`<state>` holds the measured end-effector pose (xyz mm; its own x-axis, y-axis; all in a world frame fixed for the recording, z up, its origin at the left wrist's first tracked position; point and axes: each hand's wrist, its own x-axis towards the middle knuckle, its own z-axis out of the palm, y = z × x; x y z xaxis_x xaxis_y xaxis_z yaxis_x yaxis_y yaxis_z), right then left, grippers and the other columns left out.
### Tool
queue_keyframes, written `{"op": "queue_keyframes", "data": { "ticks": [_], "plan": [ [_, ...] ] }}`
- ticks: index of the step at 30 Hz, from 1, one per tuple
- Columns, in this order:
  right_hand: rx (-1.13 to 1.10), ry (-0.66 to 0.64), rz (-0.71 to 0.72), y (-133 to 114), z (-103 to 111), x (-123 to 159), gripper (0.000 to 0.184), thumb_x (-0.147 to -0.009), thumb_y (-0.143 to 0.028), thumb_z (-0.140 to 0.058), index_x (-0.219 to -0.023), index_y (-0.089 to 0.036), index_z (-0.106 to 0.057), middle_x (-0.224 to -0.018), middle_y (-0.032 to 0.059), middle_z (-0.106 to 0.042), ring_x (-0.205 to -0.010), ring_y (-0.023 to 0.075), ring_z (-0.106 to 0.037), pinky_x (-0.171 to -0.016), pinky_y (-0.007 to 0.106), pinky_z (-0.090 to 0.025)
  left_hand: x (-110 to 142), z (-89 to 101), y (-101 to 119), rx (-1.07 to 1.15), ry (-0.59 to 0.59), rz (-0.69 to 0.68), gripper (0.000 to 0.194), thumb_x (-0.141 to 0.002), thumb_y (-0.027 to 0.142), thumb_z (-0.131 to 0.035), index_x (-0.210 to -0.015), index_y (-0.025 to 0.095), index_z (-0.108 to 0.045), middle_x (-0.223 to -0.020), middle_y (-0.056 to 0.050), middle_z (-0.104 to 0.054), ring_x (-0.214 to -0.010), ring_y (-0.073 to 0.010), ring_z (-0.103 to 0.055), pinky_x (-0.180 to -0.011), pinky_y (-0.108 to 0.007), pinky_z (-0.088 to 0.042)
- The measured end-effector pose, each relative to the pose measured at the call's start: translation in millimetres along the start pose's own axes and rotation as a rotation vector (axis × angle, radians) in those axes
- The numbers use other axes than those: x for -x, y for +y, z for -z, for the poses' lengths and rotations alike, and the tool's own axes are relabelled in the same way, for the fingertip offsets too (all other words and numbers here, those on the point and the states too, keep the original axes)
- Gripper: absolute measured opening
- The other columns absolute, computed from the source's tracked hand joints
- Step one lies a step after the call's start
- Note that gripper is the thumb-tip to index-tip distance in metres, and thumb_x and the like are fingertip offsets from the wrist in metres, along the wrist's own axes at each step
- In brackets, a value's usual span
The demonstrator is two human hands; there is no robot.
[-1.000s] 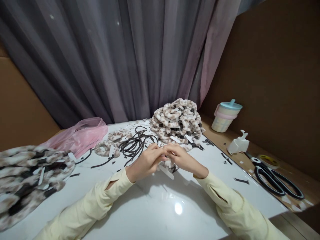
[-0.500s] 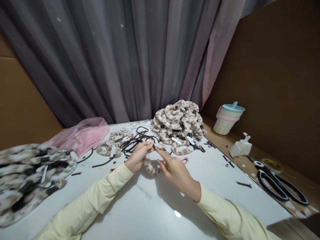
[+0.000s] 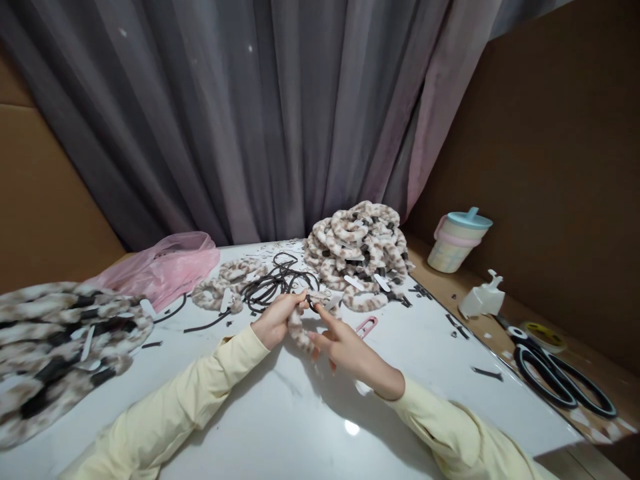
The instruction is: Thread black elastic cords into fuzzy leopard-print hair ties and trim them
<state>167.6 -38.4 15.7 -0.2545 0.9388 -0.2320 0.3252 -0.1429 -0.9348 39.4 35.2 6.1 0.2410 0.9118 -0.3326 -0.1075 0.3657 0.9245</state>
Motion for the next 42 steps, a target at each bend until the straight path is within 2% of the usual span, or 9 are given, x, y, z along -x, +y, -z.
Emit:
{"op": "queue_keyframes", "data": {
  "ticks": [4, 8, 13, 19, 23, 32, 35, 38, 42],
  "plan": [
    [-0.068, 0.004, 0.004, -2.1, 0.3, -0.9, 0.049, -0.086, -0.026, -0.048, -0.13, -0.011, -0.037, -0.049, -0.0075, -0.047, -0.033, 0.0065, -0.032, -0.034, 0.019, -0.028, 9.8, -5.1, 2.6, -0.095, -0.033, -0.089, 0.041, -0.065, 0.047, -0.065, -0.052, 0.017, -0.04, -0.049, 0.006, -0.039, -0.042, -0.0061, -0.038, -0.043, -0.018, -0.031],
    [-0.109, 0.046, 0.11, 0.4, 3.2, -4.1, 0.026, -0.083, -0.033, -0.05, -0.099, -0.013, -0.053, -0.047, -0.0099, -0.035, -0.034, 0.0051, -0.026, -0.036, 0.02, -0.023, 18.4, -9.3, 6.5, -0.252, -0.019, -0.239, 0.042, -0.071, 0.049, -0.058, -0.052, 0.018, -0.037, -0.049, 0.006, -0.037, -0.042, -0.007, -0.034, -0.045, -0.02, -0.028],
    [0.03, 0.082, 0.223, 2.8, 9.0, -8.1, 0.029, -0.083, -0.039, -0.044, -0.062, -0.018, -0.044, -0.046, -0.0079, -0.027, -0.04, 0.0064, -0.024, -0.04, 0.021, -0.022, 15.7, -7.8, 7.7, -0.478, 0.078, -0.51, 0.023, -0.077, 0.037, -0.055, -0.066, 0.018, -0.047, -0.057, 0.005, -0.045, -0.055, -0.0113, -0.042, -0.055, -0.022, -0.031],
    [0.187, 0.118, 0.289, -2.0, 11.9, -4.2, 0.032, -0.083, -0.034, -0.041, -0.055, -0.019, -0.036, -0.05, -0.005, -0.028, -0.048, 0.0087, -0.026, -0.044, 0.022, -0.021, 13.9, -6.3, 7.5, -0.687, 0.185, -0.719, 0.007, -0.078, 0.024, -0.055, -0.074, 0.02, -0.051, -0.077, 0.0, -0.054, -0.083, -0.0196, -0.048, -0.08, -0.032, -0.032],
    [0.354, 0.157, 0.325, -4.2, 13.0, -0.2, 0.032, -0.083, -0.026, -0.041, -0.052, -0.019, -0.037, -0.048, -0.0044, -0.03, -0.048, 0.0101, -0.028, -0.048, 0.023, -0.021, 14.8, -5.8, 6.2, -0.941, 0.182, -0.829, 0.01, -0.084, 0.022, -0.048, -0.075, 0.019, -0.05, -0.078, -0.002, -0.054, -0.084, -0.0205, -0.048, -0.082, -0.035, -0.031],
    [0.695, 0.357, 0.376, 2.2, 26.5, -2.1, 0.018, -0.07, -0.002, -0.042, -0.063, -0.018, -0.045, -0.059, 0.0015, -0.05, -0.054, 0.0132, -0.039, -0.054, 0.026, -0.018, 13.8, -7.9, -5.8, -1.017, 0.06, -0.808, 0.014, -0.083, 0.02, -0.047, -0.069, 0.018, -0.049, -0.075, -0.001, -0.054, -0.08, -0.019, -0.048, -0.079, -0.033, -0.031],
    [0.707, 0.399, 0.378, 4.5, 35.1, -9.6, 0.017, -0.076, -0.006, -0.04, -0.065, -0.018, -0.046, -0.059, 0.0009, -0.05, -0.054, 0.0136, -0.041, -0.053, 0.025, -0.019, 19.5, -11.2, -3.1, -0.977, 0.027, -0.759, 0.015, -0.082, 0.022, -0.047, -0.067, 0.018, -0.049, -0.065, 0.002, -0.05, -0.067, -0.0152, -0.047, -0.067, -0.027, -0.034],
    [0.667, 0.391, 0.371, 5.6, 40.1, -17.0, 0.021, -0.082, -0.013, -0.039, -0.062, -0.019, -0.044, -0.055, -0.0008, -0.048, -0.054, 0.0133, -0.043, -0.053, 0.024, -0.022, 24.1, -12.4, 0.1, -0.84, -0.037, -0.655, 0.019, -0.082, 0.029, -0.046, -0.067, 0.018, -0.048, -0.054, 0.005, -0.042, -0.052, -0.0112, -0.038, -0.053, -0.022, -0.028],
    [0.594, 0.347, 0.361, 5.5, 40.6, -22.6, 0.028, -0.085, -0.02, -0.039, -0.057, -0.019, -0.04, -0.052, -0.0024, -0.045, -0.053, 0.0121, -0.043, -0.052, 0.022, -0.025, 27.0, -11.7, 0.7, -0.592, -0.137, -0.565, 0.024, -0.082, 0.037, -0.048, -0.067, 0.018, -0.047, -0.052, 0.006, -0.036, -0.048, -0.0092, -0.031, -0.047, -0.021, -0.023]
  ]
}}
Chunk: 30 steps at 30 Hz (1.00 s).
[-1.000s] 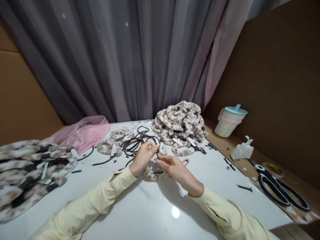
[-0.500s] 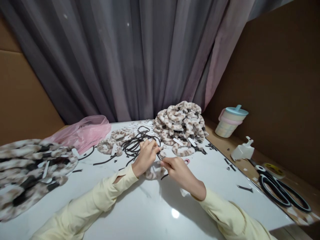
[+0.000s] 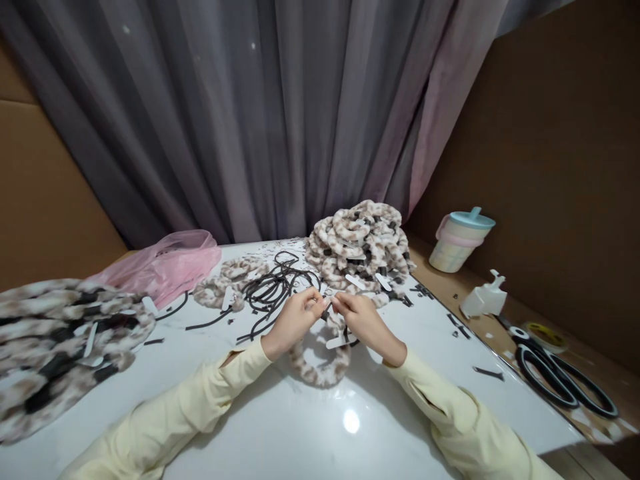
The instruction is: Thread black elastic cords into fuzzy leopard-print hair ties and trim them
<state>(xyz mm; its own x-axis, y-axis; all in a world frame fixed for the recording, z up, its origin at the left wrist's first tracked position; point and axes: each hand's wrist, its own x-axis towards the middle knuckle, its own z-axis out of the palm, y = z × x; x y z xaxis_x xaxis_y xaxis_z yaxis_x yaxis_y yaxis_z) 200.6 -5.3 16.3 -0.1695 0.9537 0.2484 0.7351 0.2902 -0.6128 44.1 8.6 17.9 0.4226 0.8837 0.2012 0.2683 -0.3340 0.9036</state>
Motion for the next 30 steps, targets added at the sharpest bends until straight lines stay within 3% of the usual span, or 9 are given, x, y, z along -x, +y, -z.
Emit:
{"op": "queue_keyframes", "data": {
  "ticks": [7, 13, 16, 19, 22, 24, 27, 30],
  "plan": [
    [-0.066, -0.027, 0.002, 2.8, -1.9, -4.2, 0.029, -0.08, -0.019, -0.043, -0.052, -0.019, -0.034, -0.048, -0.0045, -0.038, -0.051, 0.0106, -0.039, -0.05, 0.021, -0.025, 4.8, -0.8, 5.5, 0.081, -0.035, 0.02, 0.026, -0.082, 0.041, -0.049, -0.07, 0.018, -0.046, -0.049, 0.007, -0.034, -0.045, -0.0077, -0.027, -0.043, -0.02, -0.018],
    [-0.063, 0.025, 0.011, 4.4, -3.1, -6.9, 0.029, -0.082, -0.021, -0.044, -0.054, -0.019, -0.041, -0.049, -0.003, -0.043, -0.052, 0.0122, -0.044, -0.051, 0.022, -0.029, 1.8, -0.8, 8.1, 0.166, -0.079, 0.146, 0.027, -0.078, 0.043, -0.053, -0.071, 0.019, -0.045, -0.051, 0.006, -0.05, -0.036, -0.0052, -0.028, -0.039, -0.019, -0.02],
    [-0.052, 0.135, 0.015, 2.1, 1.3, -3.3, 0.02, -0.088, -0.03, -0.041, -0.079, -0.017, -0.054, -0.073, 0.003, -0.059, -0.06, 0.0145, -0.05, -0.056, 0.024, -0.035, -2.2, 1.0, 7.9, 0.247, -0.027, 0.235, 0.029, -0.075, 0.044, -0.057, -0.07, 0.019, -0.044, -0.051, 0.006, -0.051, -0.033, -0.0038, -0.027, -0.036, -0.018, -0.017],
    [0.027, 0.326, 0.082, -1.0, 9.1, 4.0, 0.025, -0.088, -0.038, -0.045, -0.099, -0.018, -0.053, -0.099, 0.0092, -0.059, -0.071, 0.0171, -0.055, -0.057, 0.025, -0.037, -7.1, 4.4, 5.4, 0.357, 0.066, 0.293, 0.03, -0.071, 0.043, -0.063, -0.069, 0.018, -0.047, -0.049, 0.006, -0.052, -0.034, -0.0034, -0.03, -0.035, -0.016, -0.017],
    [0.106, 0.447, 0.28, -4.5, 11.8, 12.4, 0.019, -0.088, -0.035, -0.047, -0.087, -0.018, -0.056, -0.084, 0.0066, -0.062, -0.073, 0.0169, -0.058, -0.058, 0.024, -0.038, -12.4, 8.7, -0.2, 0.443, 0.125, 0.316, 0.03, -0.069, 0.041, -0.066, -0.067, 0.017, -0.049, -0.05, 0.005, -0.052, -0.04, -0.0045, -0.039, -0.038, -0.014, -0.025],
    [0.138, 0.377, 0.412, -6.5, 7.5, 17.3, 0.019, -0.09, -0.028, -0.044, -0.084, -0.017, -0.058, -0.069, 0.0026, -0.061, -0.062, 0.0134, -0.057, -0.056, 0.022, -0.037, -16.2, 12.0, -4.9, 0.492, 0.136, 0.337, 0.031, -0.069, 0.041, -0.065, -0.064, 0.015, -0.049, -0.051, 0.004, -0.05, -0.042, -0.0044, -0.041, -0.04, -0.014, -0.03],
    [0.341, 0.268, 0.532, -7.4, -4.9, 20.8, 0.021, -0.091, -0.026, -0.044, -0.098, -0.015, -0.06, -0.058, -0.0003, -0.06, -0.047, 0.0111, -0.052, -0.047, 0.024, -0.028, -21.9, 16.7, -10.8, 0.573, 0.132, 0.378, 0.033, -0.068, 0.039, -0.067, -0.057, 0.014, -0.048, -0.05, 0.005, -0.046, -0.04, -0.0036, -0.04, -0.04, -0.015, -0.032],
    [0.618, 0.322, 0.568, -5.2, -14.4, 19.0, 0.027, -0.09, -0.028, -0.046, -0.108, -0.012, -0.059, -0.051, 0.0001, -0.058, -0.043, 0.0128, -0.049, -0.046, 0.027, -0.021, -25.7, 19.3, -13.2, 0.637, 0.123, 0.398, 0.032, -0.068, 0.036, -0.068, -0.056, 0.014, -0.047, -0.05, 0.005, -0.045, -0.039, -0.0028, -0.039, -0.039, -0.014, -0.031]
  ]
}}
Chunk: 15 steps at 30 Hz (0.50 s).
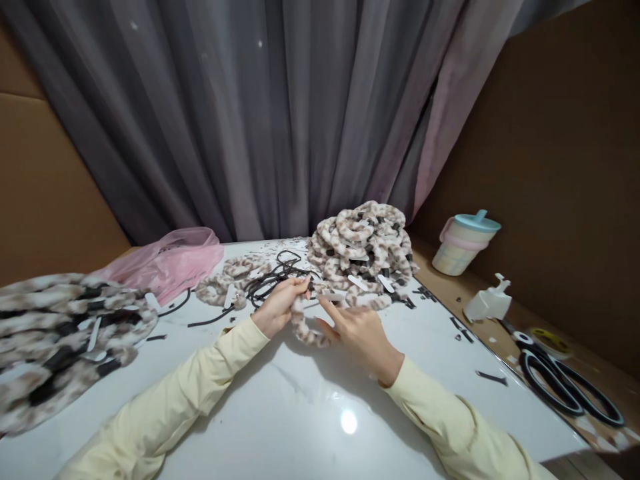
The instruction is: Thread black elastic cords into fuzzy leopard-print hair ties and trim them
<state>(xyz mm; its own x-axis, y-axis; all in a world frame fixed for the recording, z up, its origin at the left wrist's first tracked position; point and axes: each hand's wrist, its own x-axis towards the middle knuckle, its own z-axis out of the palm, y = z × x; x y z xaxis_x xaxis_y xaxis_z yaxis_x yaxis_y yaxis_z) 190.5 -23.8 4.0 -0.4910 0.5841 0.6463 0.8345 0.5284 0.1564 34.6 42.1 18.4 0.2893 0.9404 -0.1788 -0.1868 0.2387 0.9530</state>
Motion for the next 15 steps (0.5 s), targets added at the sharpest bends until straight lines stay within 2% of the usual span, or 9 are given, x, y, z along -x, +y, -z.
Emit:
{"op": "queue_keyframes", "data": {
  "ticks": [4, 9, 12, 15],
  "plan": [
    [0.185, 0.101, 0.017, 3.8, -2.5, -2.2, 0.023, -0.09, -0.023, -0.046, -0.099, -0.01, -0.061, -0.048, 0.0004, -0.055, -0.043, 0.0126, -0.049, -0.047, 0.028, -0.022, 0.0, -1.2, -1.6, 0.048, -0.018, 0.038, 0.031, -0.068, 0.033, -0.069, -0.056, 0.014, -0.048, -0.05, 0.005, -0.046, -0.037, -0.0023, -0.037, -0.036, -0.014, -0.028],
    [0.141, 0.143, 0.009, 9.1, 2.6, -3.2, 0.02, -0.091, -0.021, -0.044, -0.092, -0.013, -0.063, -0.046, -0.001, -0.052, -0.041, 0.0104, -0.045, -0.047, 0.027, -0.022, 4.2, -4.0, -4.8, 0.064, -0.037, 0.085, 0.034, -0.067, 0.035, -0.07, -0.052, 0.014, -0.047, -0.046, 0.006, -0.044, -0.036, -0.003, -0.037, -0.035, -0.015, -0.03],
    [0.081, 0.154, -0.111, 14.4, 1.6, -2.2, 0.021, -0.091, -0.023, -0.043, -0.091, -0.014, -0.062, -0.044, -0.0021, -0.051, -0.038, 0.0093, -0.043, -0.044, 0.026, -0.02, 6.5, -4.9, -4.4, 0.06, -0.02, 0.086, 0.036, -0.065, 0.036, -0.071, -0.051, 0.014, -0.047, -0.045, 0.006, -0.044, -0.035, -0.003, -0.037, -0.035, -0.015, -0.029],
    [0.075, 0.265, -0.316, 19.7, 0.2, -1.7, 0.025, -0.091, -0.021, -0.042, -0.107, -0.009, -0.056, -0.049, -0.0016, -0.055, -0.036, 0.0094, -0.043, -0.043, 0.024, -0.021, 7.6, -5.7, -4.0, 0.071, 0.012, 0.066, 0.033, -0.065, 0.034, -0.073, -0.055, 0.014, -0.049, -0.048, 0.005, -0.048, -0.039, -0.0028, -0.04, -0.038, -0.013, -0.031]
  ]
}}
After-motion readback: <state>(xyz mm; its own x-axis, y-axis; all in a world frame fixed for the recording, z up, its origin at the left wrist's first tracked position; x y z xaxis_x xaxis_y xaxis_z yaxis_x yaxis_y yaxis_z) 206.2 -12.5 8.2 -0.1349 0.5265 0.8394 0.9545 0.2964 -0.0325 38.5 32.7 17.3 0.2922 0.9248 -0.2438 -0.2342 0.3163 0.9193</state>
